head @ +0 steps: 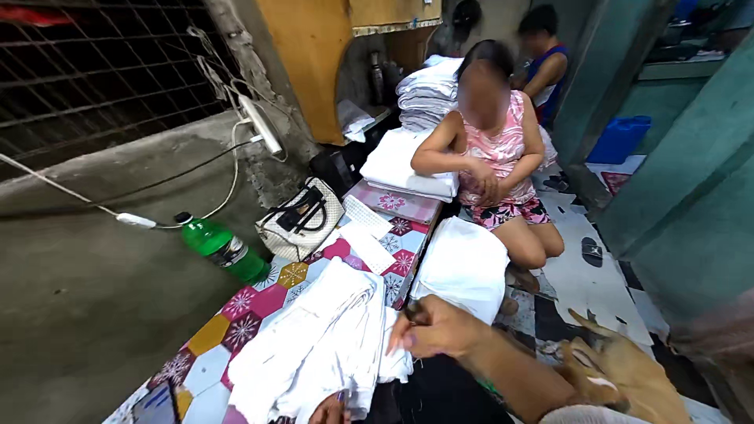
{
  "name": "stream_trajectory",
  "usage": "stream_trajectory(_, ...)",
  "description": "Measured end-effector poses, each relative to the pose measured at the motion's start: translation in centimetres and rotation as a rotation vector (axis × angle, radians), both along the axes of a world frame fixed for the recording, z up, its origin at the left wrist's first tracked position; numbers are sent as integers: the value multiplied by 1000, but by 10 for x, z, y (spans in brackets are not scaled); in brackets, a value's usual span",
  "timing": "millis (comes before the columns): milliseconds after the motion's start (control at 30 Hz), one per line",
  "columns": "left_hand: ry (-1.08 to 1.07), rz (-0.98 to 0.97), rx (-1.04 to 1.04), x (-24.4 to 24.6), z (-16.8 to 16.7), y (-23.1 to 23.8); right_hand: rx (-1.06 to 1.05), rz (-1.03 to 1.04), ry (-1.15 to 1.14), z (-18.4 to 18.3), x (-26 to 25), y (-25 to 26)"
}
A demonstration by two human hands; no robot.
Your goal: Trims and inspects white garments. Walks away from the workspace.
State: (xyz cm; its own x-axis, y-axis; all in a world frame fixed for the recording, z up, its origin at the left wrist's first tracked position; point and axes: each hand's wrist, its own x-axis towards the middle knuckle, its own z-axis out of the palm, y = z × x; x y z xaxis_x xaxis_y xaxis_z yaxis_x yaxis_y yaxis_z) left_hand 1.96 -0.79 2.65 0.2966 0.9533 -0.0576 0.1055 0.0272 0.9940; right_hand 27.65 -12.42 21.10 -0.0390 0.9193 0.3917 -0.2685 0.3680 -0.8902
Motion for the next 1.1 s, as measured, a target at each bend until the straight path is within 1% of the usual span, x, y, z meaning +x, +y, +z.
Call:
stream_trajectory(67,4,8,-6,-1,3,-4,-232,-108,-258,-27,-29,38)
stream_trajectory(100,5,13,-19,-2,3,-5,-291,-137,-373,-48,-43,52)
stream_trajectory(167,6,41,-46,-3,4,-7,-320,-170,-581,-92,-71,73)
stream_trajectory(200,6,53,-54,-3,5,-8,-332,-157,-697,-108,-82,79)
stream_trajectory(267,-2,75,-44,-4,4,-9,-377,-125,-896,-125,-98,85)
stream_trajectory(333,-26,90,-46,-6,4,-10,-406,-146,-978,-134,-106,90)
stream_trajectory(500,-50,97,-49,-6,-2,-9,-392,-152,-921,-146,-102,94)
stream_trajectory(567,23,77,-3,-4,0,-7,-403,-138,-914,-144,-100,94)
stream_trajectory(667,157,100,48,0,5,-6,-437,-98,-865,-146,-101,97)
stream_trajectory(767,207,70,30,-4,7,-4,-449,-81,-848,-149,-98,99)
stream_trajectory(867,251,23,94,-8,7,-3,-442,-64,-840,-154,-94,102)
stream_trajectory(967,305,40,142,-6,9,-4,-463,-52,-781,-155,-94,104)
stream_trajectory(1033,290,38,83,-9,13,-5,-534,-81,-678,-152,-91,103)
stream_trajectory(1100,202,59,-27,-14,12,-7,-674,-57,-528,-148,-87,97)
